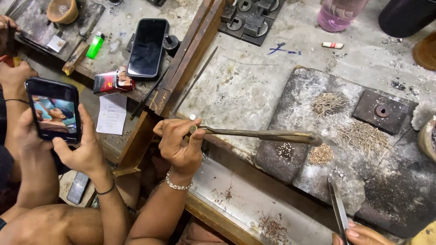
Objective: Soldering or melting small metal pieces on a soldering block using a blowtorch and tweezers.
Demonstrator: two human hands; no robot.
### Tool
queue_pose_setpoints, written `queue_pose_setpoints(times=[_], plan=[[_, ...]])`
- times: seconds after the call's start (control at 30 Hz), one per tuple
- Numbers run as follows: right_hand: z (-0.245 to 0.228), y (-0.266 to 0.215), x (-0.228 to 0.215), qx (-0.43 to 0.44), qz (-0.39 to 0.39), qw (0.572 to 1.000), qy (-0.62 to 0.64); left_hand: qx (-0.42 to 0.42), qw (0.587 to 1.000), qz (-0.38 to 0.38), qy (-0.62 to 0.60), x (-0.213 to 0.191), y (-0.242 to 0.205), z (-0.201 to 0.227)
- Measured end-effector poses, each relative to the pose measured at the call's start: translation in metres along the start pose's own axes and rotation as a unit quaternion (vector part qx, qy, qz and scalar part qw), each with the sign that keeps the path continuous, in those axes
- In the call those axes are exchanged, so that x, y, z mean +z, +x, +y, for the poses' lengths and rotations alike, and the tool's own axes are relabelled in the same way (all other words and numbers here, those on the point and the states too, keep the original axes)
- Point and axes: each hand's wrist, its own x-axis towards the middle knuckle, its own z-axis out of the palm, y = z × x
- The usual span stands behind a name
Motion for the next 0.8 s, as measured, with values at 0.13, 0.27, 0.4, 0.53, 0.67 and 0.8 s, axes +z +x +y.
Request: queue_pose_setpoints(times=[0.13, 0.27, 0.4, 0.53, 0.67, 0.8], plan=[[-0.094, -0.115, -0.228, -0.094, 0.037, 0.969, -0.225, 0.003, 1.000, -0.001, -0.005, -0.004, 0.000, -0.001], [-0.259, -0.220, -0.427, -0.209, 0.120, 0.819, -0.522, 0.030, 0.999, -0.010, 0.013, -0.003, 0.006, 0.010], [-0.335, -0.210, -0.389, -0.179, 0.168, 0.761, -0.601, 0.023, 0.999, -0.017, 0.015, -0.003, 0.007, 0.020], [-0.339, -0.199, -0.379, -0.217, 0.192, 0.747, -0.598, 0.022, 1.000, -0.023, -0.003, -0.001, -0.003, 0.013], [-0.346, -0.196, -0.375, -0.192, 0.221, 0.761, -0.579, 0.002, 1.000, -0.008, -0.002, -0.001, -0.012, 0.012], [-0.346, -0.194, -0.383, -0.218, 0.216, 0.775, -0.553, 0.012, 0.999, -0.030, 0.016, -0.003, -0.014, 0.011]])
